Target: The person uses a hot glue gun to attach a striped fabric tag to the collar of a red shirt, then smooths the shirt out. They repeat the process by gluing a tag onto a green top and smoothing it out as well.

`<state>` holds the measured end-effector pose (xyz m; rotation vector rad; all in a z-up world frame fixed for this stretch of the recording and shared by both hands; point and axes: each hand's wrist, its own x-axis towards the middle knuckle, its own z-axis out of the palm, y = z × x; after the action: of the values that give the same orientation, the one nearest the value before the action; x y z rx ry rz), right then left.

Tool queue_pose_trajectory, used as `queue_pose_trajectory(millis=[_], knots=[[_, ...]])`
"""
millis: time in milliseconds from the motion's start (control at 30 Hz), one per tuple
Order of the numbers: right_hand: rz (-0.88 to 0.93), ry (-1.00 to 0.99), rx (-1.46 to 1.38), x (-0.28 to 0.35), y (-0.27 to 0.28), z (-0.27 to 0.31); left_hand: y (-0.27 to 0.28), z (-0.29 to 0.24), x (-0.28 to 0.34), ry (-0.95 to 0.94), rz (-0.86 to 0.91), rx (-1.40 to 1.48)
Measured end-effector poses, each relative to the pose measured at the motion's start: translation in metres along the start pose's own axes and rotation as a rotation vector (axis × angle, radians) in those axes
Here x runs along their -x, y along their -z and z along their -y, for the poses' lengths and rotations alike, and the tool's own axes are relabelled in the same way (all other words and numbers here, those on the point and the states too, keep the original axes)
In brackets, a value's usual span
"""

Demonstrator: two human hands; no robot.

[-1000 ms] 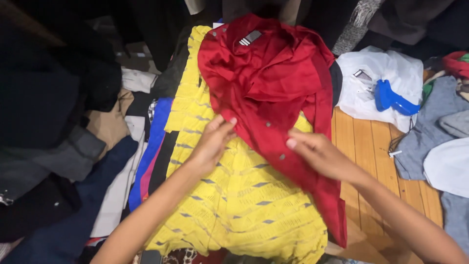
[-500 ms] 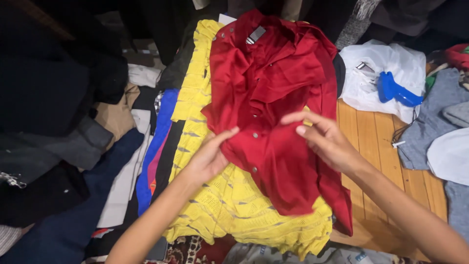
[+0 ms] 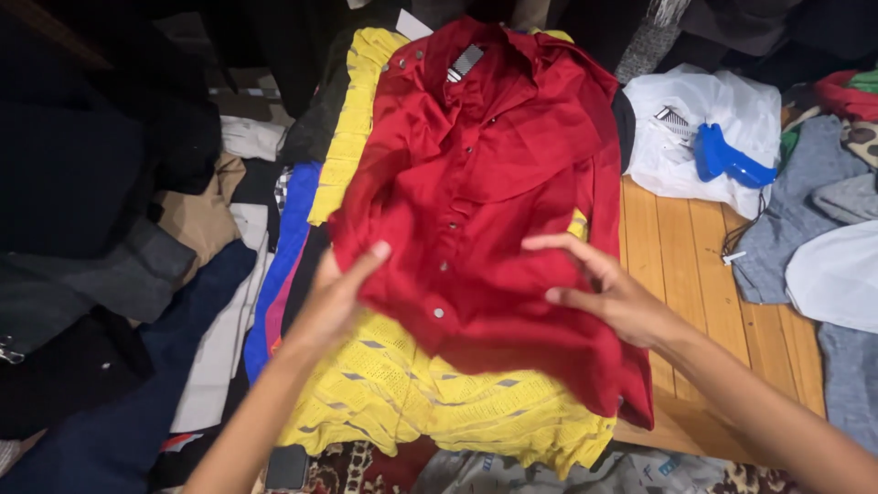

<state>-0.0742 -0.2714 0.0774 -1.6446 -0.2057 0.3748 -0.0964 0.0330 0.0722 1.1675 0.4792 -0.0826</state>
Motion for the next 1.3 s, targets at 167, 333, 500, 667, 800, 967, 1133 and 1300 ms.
queue_pose_trajectory(millis=[167,333,500,667,800,967,1133,1300], knots=[[0.123,-0.060,0.065,0.008,0.008,0.003,0.029,-0.031,-0.004,-0.022,-0.004,-0.072],[0.274,-0.110,0.153,0.006,0.027,0.007,0.046,-0.053,0.007,-0.258,0.381,-0.926],[0.595,-0.248,0.384,-0.003,0.030,0.013,0.025,-0.061,0.010,-0.405,-0.030,-1.392],[0.499,-0.261,0.488,-0.027,0.024,0.029,-0.009,-0.057,-0.035,-0.634,0.004,-1.393],[0.352,-0.110,0.499,-0.058,0.031,0.031,-0.032,-0.044,-0.104,-0.800,-0.030,-1.478],[0.216,-0.025,0.483,-0.091,0.037,0.030,-0.059,-0.044,-0.154,-0.696,-0.047,-1.566],[0.121,0.022,0.475,-0.119,0.049,0.018,-0.075,-0.042,-0.187,-0.633,-0.098,-1.611],[0.005,0.144,0.508,-0.140,0.056,0.014,-0.087,-0.054,-0.185,-0.613,-0.126,-1.423]])
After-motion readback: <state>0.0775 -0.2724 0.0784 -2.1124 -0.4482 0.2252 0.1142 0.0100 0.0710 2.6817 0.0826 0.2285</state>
